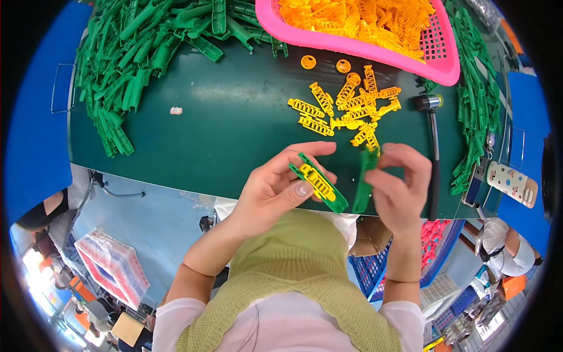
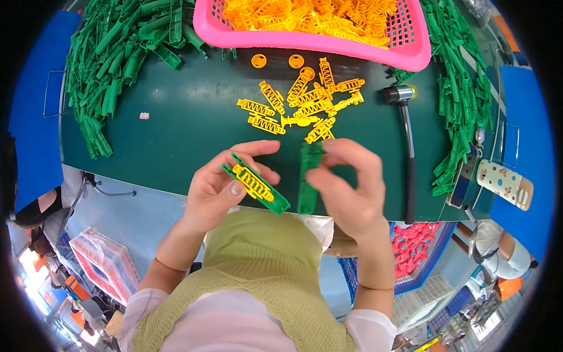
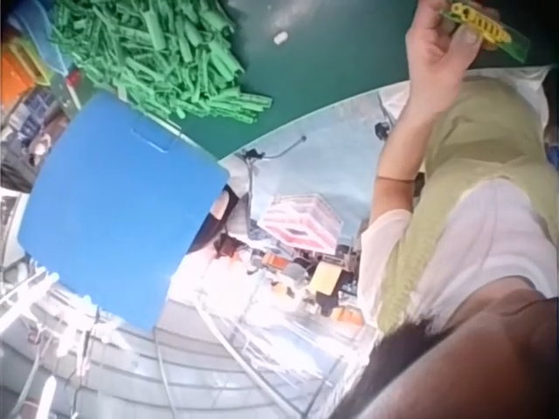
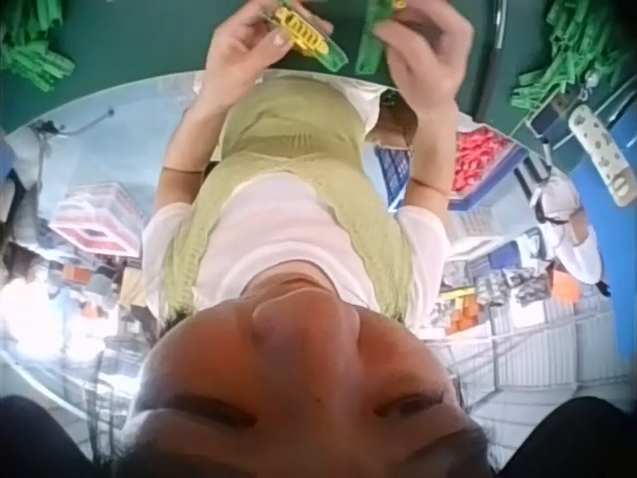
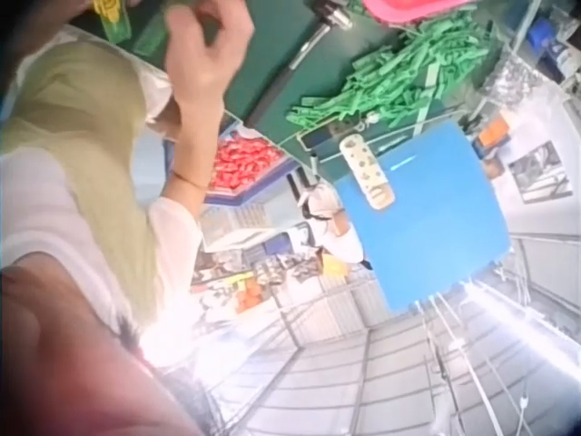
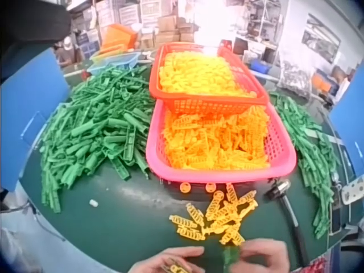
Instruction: Assembling green and yellow plastic toy components at a factory workbench using hands and a small hammer.
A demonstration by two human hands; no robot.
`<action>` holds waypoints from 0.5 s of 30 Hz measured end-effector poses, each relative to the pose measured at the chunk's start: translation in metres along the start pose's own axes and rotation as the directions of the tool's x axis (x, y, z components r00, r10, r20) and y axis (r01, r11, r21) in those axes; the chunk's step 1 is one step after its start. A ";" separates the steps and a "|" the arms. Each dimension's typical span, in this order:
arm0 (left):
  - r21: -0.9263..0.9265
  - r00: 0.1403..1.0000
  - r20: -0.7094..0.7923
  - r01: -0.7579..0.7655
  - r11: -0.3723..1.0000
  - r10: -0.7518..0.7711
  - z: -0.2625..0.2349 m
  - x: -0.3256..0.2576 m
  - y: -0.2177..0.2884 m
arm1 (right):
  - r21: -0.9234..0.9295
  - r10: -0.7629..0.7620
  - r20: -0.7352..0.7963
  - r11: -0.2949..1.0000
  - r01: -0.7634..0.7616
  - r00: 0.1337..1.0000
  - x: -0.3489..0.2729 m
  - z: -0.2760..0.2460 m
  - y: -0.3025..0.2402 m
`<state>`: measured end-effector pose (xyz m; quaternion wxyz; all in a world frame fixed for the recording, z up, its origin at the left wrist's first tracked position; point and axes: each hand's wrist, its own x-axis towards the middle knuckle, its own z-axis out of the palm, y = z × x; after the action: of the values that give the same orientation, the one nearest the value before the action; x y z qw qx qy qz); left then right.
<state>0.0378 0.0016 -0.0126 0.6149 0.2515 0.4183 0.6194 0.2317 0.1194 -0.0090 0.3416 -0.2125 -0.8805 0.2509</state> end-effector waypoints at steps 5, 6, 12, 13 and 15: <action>-0.136 0.983 0.137 0.140 0.981 -0.121 -0.003 -0.001 0.000 | 0.242 0.080 0.170 0.963 -0.120 0.982 0.016 0.015 -0.015; -0.139 0.984 0.131 0.142 0.980 -0.124 -0.005 -0.002 0.001 | 0.307 0.105 0.198 0.938 -0.164 0.975 0.016 0.016 -0.017; -0.216 0.977 0.208 -0.002 0.976 0.048 -0.019 -0.001 -0.008 | 0.752 0.526 0.402 0.277 -0.598 0.749 0.010 0.023 -0.043; -0.201 0.971 0.212 -0.068 0.977 0.111 -0.020 0.001 -0.006 | 0.689 0.503 0.513 0.240 -0.683 0.695 0.007 0.018 -0.043; -0.099 0.994 0.065 -0.084 0.992 0.091 -0.013 -0.001 0.004 | 0.688 0.481 0.637 0.000 -0.726 0.603 0.001 0.015 -0.038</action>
<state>0.0252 -0.0016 -0.0158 0.6128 0.2611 0.3550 0.6559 0.2129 0.0853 0.0041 0.1527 -0.3102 -0.4201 0.8390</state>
